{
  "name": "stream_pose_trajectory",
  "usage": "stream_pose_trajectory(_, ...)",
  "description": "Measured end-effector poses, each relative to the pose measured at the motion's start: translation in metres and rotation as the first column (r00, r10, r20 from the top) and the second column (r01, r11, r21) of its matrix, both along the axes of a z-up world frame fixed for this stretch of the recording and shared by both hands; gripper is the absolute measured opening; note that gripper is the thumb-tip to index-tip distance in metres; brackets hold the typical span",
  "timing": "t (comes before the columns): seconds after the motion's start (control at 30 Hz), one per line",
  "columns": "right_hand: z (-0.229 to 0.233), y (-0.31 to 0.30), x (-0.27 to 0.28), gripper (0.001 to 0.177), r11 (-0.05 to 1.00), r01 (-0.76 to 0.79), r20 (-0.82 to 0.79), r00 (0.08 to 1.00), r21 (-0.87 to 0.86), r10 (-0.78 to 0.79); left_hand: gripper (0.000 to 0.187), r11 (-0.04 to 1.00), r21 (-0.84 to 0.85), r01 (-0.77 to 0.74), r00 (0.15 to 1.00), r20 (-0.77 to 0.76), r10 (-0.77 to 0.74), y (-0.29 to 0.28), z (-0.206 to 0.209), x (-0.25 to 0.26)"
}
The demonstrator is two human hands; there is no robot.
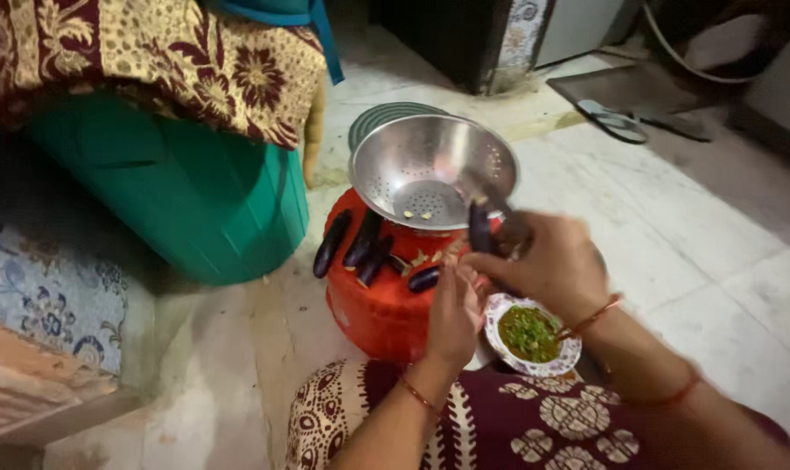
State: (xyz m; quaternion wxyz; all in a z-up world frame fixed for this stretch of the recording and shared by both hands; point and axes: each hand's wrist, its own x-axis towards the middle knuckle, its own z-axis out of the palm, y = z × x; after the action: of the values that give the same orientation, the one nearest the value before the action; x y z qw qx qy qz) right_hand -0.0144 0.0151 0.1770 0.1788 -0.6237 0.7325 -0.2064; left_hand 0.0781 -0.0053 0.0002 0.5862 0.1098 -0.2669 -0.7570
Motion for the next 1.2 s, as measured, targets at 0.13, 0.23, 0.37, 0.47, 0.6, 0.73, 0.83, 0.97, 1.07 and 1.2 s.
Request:
stream_pose_trajectory(0.13, -0.062, 0.023, -0.007, 0.04, 0.898, -0.201, -0.024, 0.978, -0.391, 0.209, 0.057, 0.995, 0.098, 0.015, 0.998, -0.06, -0.01, 0.02, 0.012, -0.004)
stream_pose_trajectory(0.23, -0.082, 0.037, -0.028, 0.035, 0.876, -0.185, 0.522, 0.741, -0.446, 0.423, 0.053, 1.0, 0.0, -0.013, 0.984, -0.179, 0.013, 0.025, 0.022, -0.003)
stream_pose_trajectory(0.37, -0.077, 0.052, -0.051, 0.031, 0.955, 0.03, 0.767, 0.604, -0.296, 0.219, 0.051, 0.999, 0.041, -0.001, 0.938, -0.347, 0.015, 0.026, 0.043, 0.0)
stream_pose_trajectory(0.47, -0.082, 0.054, -0.053, 0.029, 0.952, -0.028, 0.799, 0.536, -0.303, 0.271, 0.049, 0.997, -0.039, -0.063, 0.946, -0.322, 0.047, 0.022, 0.057, 0.012)
stream_pose_trajectory(0.6, -0.104, 0.049, -0.054, 0.028, 0.974, -0.07, 0.823, 0.523, -0.217, 0.221, 0.047, 0.994, -0.056, -0.091, 0.953, -0.296, 0.071, 0.019, 0.057, 0.016)
stream_pose_trajectory(0.73, -0.124, 0.032, -0.055, 0.021, 0.996, 0.014, 0.764, 0.642, -0.087, 0.058, 0.048, 0.996, -0.007, -0.087, 0.98, -0.18, 0.084, 0.009, 0.033, 0.007)
stream_pose_trajectory(0.83, -0.127, 0.024, -0.059, 0.016, 0.926, -0.113, 0.784, 0.501, -0.361, 0.367, 0.045, 0.993, 0.119, -0.015, 0.993, -0.117, 0.029, 0.001, 0.019, -0.001)
stream_pose_trajectory(0.97, -0.129, 0.014, -0.057, 0.023, 0.98, -0.061, 0.728, 0.662, -0.187, 0.18, 0.044, 0.991, 0.109, -0.08, 0.997, -0.001, 0.081, -0.008, 0.016, -0.003)
stream_pose_trajectory(1.07, -0.138, 0.005, -0.061, 0.021, 0.988, -0.094, 0.66, 0.736, -0.121, 0.151, 0.046, 0.991, 0.084, -0.105, 0.992, 0.079, 0.098, -0.014, 0.01, -0.007)
stream_pose_trajectory(1.2, -0.144, -0.004, -0.072, 0.013, 0.977, -0.079, 0.704, 0.682, -0.196, 0.197, 0.05, 0.989, 0.114, -0.09, 0.992, 0.1, 0.078, -0.02, 0.0, -0.012)
